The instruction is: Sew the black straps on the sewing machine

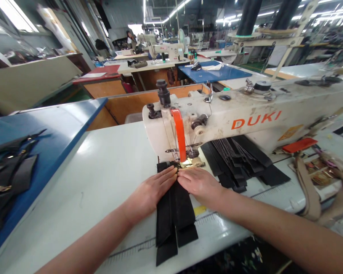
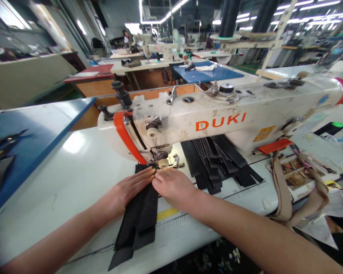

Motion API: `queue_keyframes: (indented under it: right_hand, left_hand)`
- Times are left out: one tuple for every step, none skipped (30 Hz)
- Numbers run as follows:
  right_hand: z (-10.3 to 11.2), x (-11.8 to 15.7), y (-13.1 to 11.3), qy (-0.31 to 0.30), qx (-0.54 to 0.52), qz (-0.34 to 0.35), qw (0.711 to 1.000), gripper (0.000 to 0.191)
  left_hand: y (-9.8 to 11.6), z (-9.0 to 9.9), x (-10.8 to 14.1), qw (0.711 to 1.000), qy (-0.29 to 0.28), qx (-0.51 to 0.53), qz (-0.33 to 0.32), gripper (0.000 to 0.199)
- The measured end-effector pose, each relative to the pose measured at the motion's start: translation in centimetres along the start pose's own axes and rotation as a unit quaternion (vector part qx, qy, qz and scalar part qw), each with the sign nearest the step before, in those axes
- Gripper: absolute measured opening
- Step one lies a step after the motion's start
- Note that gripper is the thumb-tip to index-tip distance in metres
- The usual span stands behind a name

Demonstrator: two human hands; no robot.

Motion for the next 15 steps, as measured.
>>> queue_keyframes:
  right_hand:
    - [0.02, -0.02, -0.02, 0.001, 0.001, 0.000, 1.000, 0.013]
    - [0.03, -0.03, -0.04, 0.003, 0.003, -0.001, 1.000, 0.013]
    - [0.04, -0.04, -0.06, 0.004, 0.004, -0.003, 1.000, 0.014]
    - [0.05, -0.04, -0.08, 0.006, 0.006, -0.004, 1.000, 0.015]
    - [0.06, -0.03, -0.10, 0.007, 0.008, -0.005, 1.000, 0.015]
    - [0.06, -0.02, -0.12, 0.008, 0.010, -0.006, 1.000, 0.016]
    - [0.04, -0.01, -0.14, 0.009, 0.011, -0.006, 1.000, 0.016]
    - [0.02, 0.01, -0.16, 0.009, 0.012, -0.007, 1.000, 0.015]
    - [-0.02, 0.03, -0.18, 0.008, 0.012, -0.007, 1.000, 0.015]
    - [-0.08, 0.04, -0.20, 0.006, 0.012, -0.007, 1.000, 0.015]
    - [-0.14, 0.06, -0.21, 0.004, 0.012, -0.008, 1.000, 0.014]
    - [-0.21, 0.07, -0.22, 0.002, 0.012, -0.008, 1.000, 0.014]
    - [-0.28, 0.08, -0.22, -0.001, 0.012, -0.009, 1.000, 0.014]
    - [-0.34, 0.08, -0.22, -0.005, 0.012, -0.009, 1.000, 0.014]
    - [-0.38, 0.07, -0.22, -0.008, 0.013, -0.009, 1.000, 0.014]
  left_hand:
    - [0.00, 0.00, -0.02, 1.000, 0.000, -0.001, -0.001, 0.046]
    - [0.00, 0.00, -0.05, 1.000, 0.001, -0.003, 0.000, 0.047]
    - [0.01, 0.00, -0.08, 1.000, 0.003, -0.005, -0.001, 0.047]
    - [0.04, 0.02, -0.10, 1.000, 0.005, -0.007, -0.002, 0.047]
    - [0.09, 0.04, -0.11, 1.000, 0.007, -0.007, -0.002, 0.047]
    - [0.15, 0.07, -0.11, 1.000, 0.007, -0.007, -0.003, 0.047]
    - [0.23, 0.11, -0.10, 1.000, 0.008, -0.006, -0.003, 0.047]
    - [0.29, 0.13, -0.09, 1.000, 0.006, -0.006, -0.004, 0.047]
    - [0.35, 0.15, -0.07, 1.000, 0.005, -0.006, -0.004, 0.047]
    - [0.38, 0.16, -0.05, 1.000, 0.003, -0.007, -0.004, 0.047]
    - [0.37, 0.17, -0.04, 1.000, 0.001, -0.009, -0.004, 0.046]
    - [0.32, 0.16, -0.03, 1.000, -0.001, -0.011, -0.004, 0.046]
    - [0.24, 0.13, -0.04, 1.000, -0.003, -0.015, -0.004, 0.045]
    - [0.12, 0.09, -0.06, 1.000, -0.007, -0.019, -0.003, 0.045]
    - [0.00, 0.04, -0.08, 1.000, -0.012, -0.026, -0.001, 0.045]
Point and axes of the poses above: each hand's wrist, its own x-axis away from the middle knuckle, its own z-axis out of the back of the hand, y = z × x, the point moved 3 cm from there along -x, towards the middle knuckle, and after that the axes turned 14 degrees about x, right-handed, at the moved point
